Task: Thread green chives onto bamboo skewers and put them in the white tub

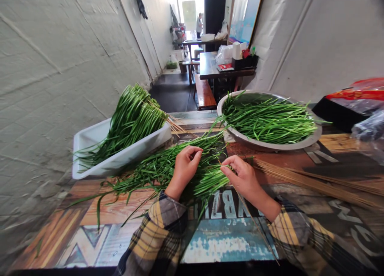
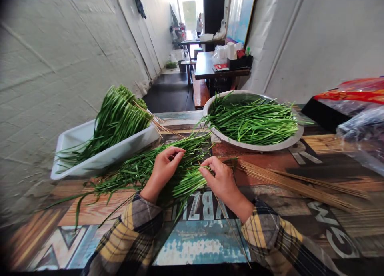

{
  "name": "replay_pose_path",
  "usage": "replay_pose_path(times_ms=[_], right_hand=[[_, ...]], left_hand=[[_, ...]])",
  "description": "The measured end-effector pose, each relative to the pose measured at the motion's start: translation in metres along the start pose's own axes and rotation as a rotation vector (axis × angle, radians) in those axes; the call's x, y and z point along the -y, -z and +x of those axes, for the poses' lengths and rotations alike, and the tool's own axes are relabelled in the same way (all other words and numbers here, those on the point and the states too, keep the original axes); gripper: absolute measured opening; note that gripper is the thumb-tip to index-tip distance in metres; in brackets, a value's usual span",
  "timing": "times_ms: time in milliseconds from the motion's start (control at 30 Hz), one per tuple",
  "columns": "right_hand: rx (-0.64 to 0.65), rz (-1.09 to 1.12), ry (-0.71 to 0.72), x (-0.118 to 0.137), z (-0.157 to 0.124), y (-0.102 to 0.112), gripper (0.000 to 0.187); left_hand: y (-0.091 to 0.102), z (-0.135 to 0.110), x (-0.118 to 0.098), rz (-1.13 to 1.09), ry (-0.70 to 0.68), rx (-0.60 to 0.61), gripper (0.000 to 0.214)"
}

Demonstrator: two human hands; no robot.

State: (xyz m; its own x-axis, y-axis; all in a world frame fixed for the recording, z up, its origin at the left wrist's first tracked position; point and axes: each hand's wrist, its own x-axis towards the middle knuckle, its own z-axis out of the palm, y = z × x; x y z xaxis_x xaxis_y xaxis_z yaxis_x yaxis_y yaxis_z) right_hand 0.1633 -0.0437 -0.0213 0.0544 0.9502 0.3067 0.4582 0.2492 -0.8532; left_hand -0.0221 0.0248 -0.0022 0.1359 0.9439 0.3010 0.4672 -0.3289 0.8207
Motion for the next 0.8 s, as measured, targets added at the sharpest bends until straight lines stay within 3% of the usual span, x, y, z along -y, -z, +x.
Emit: replay_pose_path(times_ms=[167,400,500,600,800], right_hand=[[0.049,0.009,-0.020,-0.001,0.001,-0.001,0.018],[0.061,0.024,-0.032,0.004,0.001,-0.001,0.021],[0.043,0.006,-0.009,0.004,0.001,0.000,0.020],[0.059,0.022,-0.020,0.004,0.002,0.001,0.023],[0.075,0.037,-0.021,0.003,0.003,0.002,0.020]], left_hand=[[-0.006,-0.002,0.007,0.331,-0.204,0.158,0.017],[-0.013,-0.004,0.009,0.572,-0.212,0.200,0.012],[-0.013,-0.004,0.005,0.484,-0.214,0.124,0.009],[-0.013,-0.004,0.001,0.226,-0.174,0.065,0.009],[-0.014,-0.006,-0.009,-0.184,0.063,0.163,0.011]])
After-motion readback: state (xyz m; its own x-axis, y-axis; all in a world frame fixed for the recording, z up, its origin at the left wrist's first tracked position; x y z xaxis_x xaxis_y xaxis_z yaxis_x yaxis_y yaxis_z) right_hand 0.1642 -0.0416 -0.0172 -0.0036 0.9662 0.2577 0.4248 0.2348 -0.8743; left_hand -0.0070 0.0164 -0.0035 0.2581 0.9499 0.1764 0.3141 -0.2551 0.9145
